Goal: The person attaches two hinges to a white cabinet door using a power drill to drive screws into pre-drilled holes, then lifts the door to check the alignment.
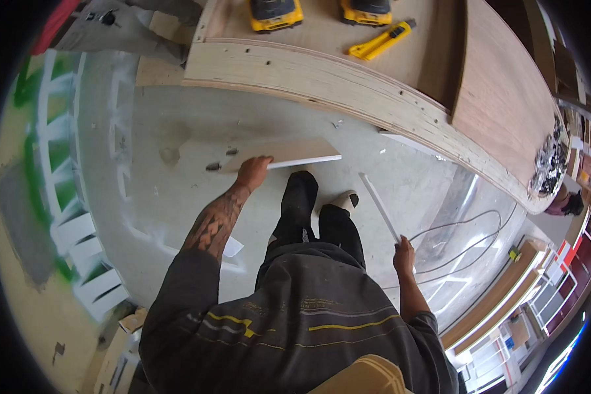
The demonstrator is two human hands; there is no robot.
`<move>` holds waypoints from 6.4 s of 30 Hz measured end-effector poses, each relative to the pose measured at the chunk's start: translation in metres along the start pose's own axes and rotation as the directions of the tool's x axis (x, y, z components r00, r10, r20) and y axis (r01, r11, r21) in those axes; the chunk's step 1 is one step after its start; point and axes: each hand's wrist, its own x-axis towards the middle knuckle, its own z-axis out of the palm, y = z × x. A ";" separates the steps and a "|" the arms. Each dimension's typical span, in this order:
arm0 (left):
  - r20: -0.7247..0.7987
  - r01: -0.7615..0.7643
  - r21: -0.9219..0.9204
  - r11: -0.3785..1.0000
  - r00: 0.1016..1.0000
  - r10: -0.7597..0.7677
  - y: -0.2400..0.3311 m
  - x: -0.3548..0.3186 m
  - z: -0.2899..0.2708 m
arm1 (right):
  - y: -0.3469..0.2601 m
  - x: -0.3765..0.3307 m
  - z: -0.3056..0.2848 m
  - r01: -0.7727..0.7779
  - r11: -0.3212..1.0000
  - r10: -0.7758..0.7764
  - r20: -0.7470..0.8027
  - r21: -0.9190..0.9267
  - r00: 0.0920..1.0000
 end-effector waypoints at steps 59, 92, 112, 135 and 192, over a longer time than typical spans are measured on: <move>-0.055 -0.127 0.270 0.955 0.988 0.147 0.020 0.222 -0.012 | -0.019 -0.163 0.027 -0.503 0.824 0.500 0.083 0.259 0.862; 0.210 0.173 -0.244 0.954 0.970 -0.122 0.028 -0.055 0.021 | -0.113 -0.119 -0.197 0.139 0.964 -0.121 -0.091 0.229 0.989; -0.314 -0.487 -0.872 0.051 0.636 0.705 0.454 -0.004 -0.262 | 0.019 -0.155 -0.368 0.495 0.230 0.470 -0.541 0.838 0.697; -0.842 -0.892 -0.429 0.145 0.452 0.295 0.589 -0.040 -0.448 | -0.070 0.121 -0.601 0.808 0.441 0.045 -0.909 0.390 0.414; -0.853 -0.670 -0.338 0.661 0.514 0.086 0.527 0.176 -0.362 | -0.068 0.141 -0.447 0.585 -0.449 0.312 -0.495 0.675 0.811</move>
